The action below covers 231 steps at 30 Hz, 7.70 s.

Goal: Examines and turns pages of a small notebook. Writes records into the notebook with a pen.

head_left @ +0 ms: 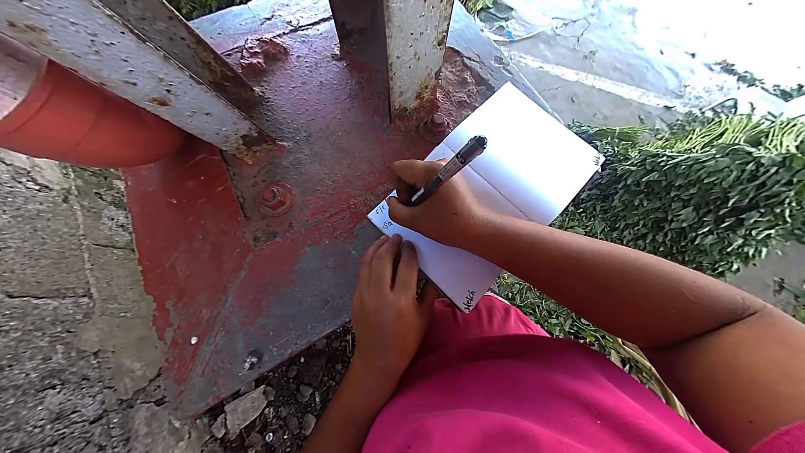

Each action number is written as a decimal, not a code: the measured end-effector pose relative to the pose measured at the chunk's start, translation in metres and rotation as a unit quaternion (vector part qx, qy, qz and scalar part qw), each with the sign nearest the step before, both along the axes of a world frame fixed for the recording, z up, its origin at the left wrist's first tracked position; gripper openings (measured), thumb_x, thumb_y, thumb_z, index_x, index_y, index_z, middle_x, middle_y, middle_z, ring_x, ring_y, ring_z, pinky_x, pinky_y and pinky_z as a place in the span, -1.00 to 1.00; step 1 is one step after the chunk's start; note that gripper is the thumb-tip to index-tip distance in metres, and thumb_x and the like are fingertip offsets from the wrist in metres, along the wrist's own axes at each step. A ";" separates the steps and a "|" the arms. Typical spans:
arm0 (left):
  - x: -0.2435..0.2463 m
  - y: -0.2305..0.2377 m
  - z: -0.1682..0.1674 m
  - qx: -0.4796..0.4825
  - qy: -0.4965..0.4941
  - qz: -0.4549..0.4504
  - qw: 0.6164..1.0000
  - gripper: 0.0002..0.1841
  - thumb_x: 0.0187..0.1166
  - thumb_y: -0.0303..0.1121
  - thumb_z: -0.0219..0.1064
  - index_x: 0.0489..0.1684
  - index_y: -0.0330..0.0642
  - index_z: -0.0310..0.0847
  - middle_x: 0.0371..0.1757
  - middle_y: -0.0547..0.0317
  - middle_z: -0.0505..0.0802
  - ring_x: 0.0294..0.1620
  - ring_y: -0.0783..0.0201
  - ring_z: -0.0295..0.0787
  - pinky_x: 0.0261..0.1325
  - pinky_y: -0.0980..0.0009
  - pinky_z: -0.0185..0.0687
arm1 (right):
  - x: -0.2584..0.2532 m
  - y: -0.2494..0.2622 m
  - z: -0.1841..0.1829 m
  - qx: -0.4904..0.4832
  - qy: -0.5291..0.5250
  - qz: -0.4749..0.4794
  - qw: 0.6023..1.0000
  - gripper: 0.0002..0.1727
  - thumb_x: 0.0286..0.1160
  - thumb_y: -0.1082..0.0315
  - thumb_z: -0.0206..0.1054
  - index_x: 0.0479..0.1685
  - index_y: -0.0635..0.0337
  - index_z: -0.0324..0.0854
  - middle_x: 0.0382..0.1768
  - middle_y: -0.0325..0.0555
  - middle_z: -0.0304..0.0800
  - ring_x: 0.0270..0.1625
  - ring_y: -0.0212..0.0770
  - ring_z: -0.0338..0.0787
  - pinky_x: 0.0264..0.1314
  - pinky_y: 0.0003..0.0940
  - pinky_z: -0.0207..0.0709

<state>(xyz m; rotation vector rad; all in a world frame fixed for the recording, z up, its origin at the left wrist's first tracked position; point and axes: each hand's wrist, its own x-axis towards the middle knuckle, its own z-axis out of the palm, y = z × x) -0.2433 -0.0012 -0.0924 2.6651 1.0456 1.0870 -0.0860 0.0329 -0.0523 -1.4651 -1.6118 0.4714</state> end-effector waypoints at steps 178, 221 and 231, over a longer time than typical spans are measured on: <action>-0.002 -0.002 0.003 -0.030 0.027 0.007 0.999 -0.57 0.15 -0.25 0.56 -0.08 -0.41 0.82 0.18 -0.33 0.85 0.35 -0.26 0.75 0.29 0.12 0.70 | -0.002 0.017 0.003 -0.018 -0.016 -0.055 0.998 -0.80 0.26 0.49 0.35 -0.62 0.10 0.47 -0.67 -0.35 0.39 -0.57 -0.42 0.38 -0.51 -0.41 0.16; -0.003 -0.002 0.005 -0.035 0.026 0.004 0.999 -0.57 0.14 -0.28 0.54 -0.06 -0.41 0.83 0.17 -0.35 0.85 0.33 -0.30 0.76 0.26 0.09 0.72 | 0.019 0.002 0.007 -0.045 -0.007 -0.051 0.998 -0.77 0.25 0.49 0.38 -0.62 0.06 0.45 -0.69 -0.40 0.38 -0.60 -0.51 0.35 -0.53 -0.50 0.13; -0.001 -0.002 0.007 -0.038 0.028 0.004 0.999 -0.55 0.13 -0.28 0.56 -0.05 -0.44 0.82 0.16 -0.38 0.85 0.28 -0.32 0.79 0.21 0.04 0.74 | 0.023 0.001 0.003 -0.004 0.045 -0.056 0.997 -0.81 0.39 0.39 0.48 -0.47 0.14 0.57 -0.63 -0.35 0.52 -0.56 -0.52 0.47 -0.47 -0.54 0.29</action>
